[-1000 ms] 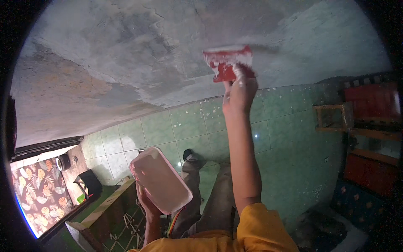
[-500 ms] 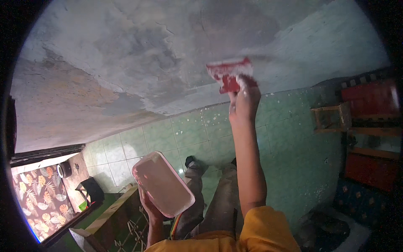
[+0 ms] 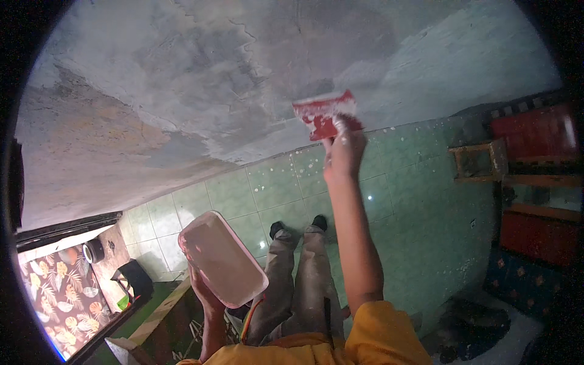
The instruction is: The person applies wall filler to a wall using a putty knife, repeatedly scooping the filler from a plastic container and spreading it over the surface.
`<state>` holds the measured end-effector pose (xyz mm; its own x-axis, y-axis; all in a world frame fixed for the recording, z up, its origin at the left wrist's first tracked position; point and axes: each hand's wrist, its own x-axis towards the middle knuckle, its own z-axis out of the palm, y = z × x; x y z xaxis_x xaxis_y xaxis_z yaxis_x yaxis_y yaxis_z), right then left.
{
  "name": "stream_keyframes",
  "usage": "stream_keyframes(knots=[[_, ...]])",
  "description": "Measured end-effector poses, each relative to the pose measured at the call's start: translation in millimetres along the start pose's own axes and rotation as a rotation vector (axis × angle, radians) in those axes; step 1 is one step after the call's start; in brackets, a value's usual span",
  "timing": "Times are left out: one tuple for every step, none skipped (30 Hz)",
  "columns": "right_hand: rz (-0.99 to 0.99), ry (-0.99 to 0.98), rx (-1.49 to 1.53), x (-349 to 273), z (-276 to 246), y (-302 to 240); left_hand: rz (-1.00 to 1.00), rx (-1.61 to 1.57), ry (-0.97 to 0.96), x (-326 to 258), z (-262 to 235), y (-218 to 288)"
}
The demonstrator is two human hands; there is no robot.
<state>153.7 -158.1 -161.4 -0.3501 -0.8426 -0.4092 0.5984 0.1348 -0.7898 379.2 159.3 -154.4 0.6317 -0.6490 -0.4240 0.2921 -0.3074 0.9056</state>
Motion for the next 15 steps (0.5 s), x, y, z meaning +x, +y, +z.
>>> stream_keyframes(knots=[[0.021, 0.020, -0.036, 6.3, -7.8, 22.0, -0.005, -0.019, -0.005, -0.4, 3.1, 2.0], [0.055, -0.025, -0.089, 22.5, -25.0, 49.6, -0.011, -0.042, -0.018, -1.0, 7.0, 2.4], [0.123, -0.018, -0.091, 30.9, -28.6, 72.9, -0.013, -0.037, -0.020, 0.0, 6.4, -0.7], [0.152, -0.024, -0.108, 39.8, -29.2, 96.3, -0.009, -0.003, -0.025, 2.7, 4.0, -4.8], [0.238, -0.045, -0.132, 44.2, -21.3, 109.2, -0.006, 0.033, -0.025, 3.5, 0.3, -8.4], [0.242, -0.041, -0.129, 49.4, -10.8, 117.2, -0.007, 0.039, -0.025, 2.8, -0.5, -10.1], [0.225, -0.016, -0.066, 54.0, 0.8, 122.5, -0.006, 0.020, -0.028, 2.0, -0.3, -11.8], [0.203, 0.011, -0.003, 57.2, 6.1, 123.5, -0.007, -0.001, -0.035, 1.4, 0.8, -13.6], [0.205, 0.042, 0.032, 51.4, 19.0, 118.9, -0.004, 0.007, -0.027, 1.4, -3.3, -15.2], [0.211, 0.040, 0.035, 42.7, 27.2, 107.0, 0.010, 0.034, -0.002, 0.1, -7.4, -16.5], [0.165, -0.014, 0.052, 29.5, 30.3, 92.7, 0.020, 0.060, 0.027, -1.5, -12.3, -16.7], [0.124, -0.072, 0.069, 14.8, 35.2, 76.7, 0.019, 0.063, 0.041, -2.6, -15.8, -15.9], [0.084, -0.095, 0.084, -2.4, 43.7, 55.8, -0.002, 0.035, 0.054, -3.7, -17.9, -15.6], [0.030, -0.111, 0.097, -15.2, 47.7, 31.9, -0.028, 0.002, 0.053, -5.3, -17.3, -15.2], [-0.024, -0.162, 0.118, -18.9, 45.0, 18.7, -0.033, 0.001, 0.053, -5.6, -19.2, -15.8]])
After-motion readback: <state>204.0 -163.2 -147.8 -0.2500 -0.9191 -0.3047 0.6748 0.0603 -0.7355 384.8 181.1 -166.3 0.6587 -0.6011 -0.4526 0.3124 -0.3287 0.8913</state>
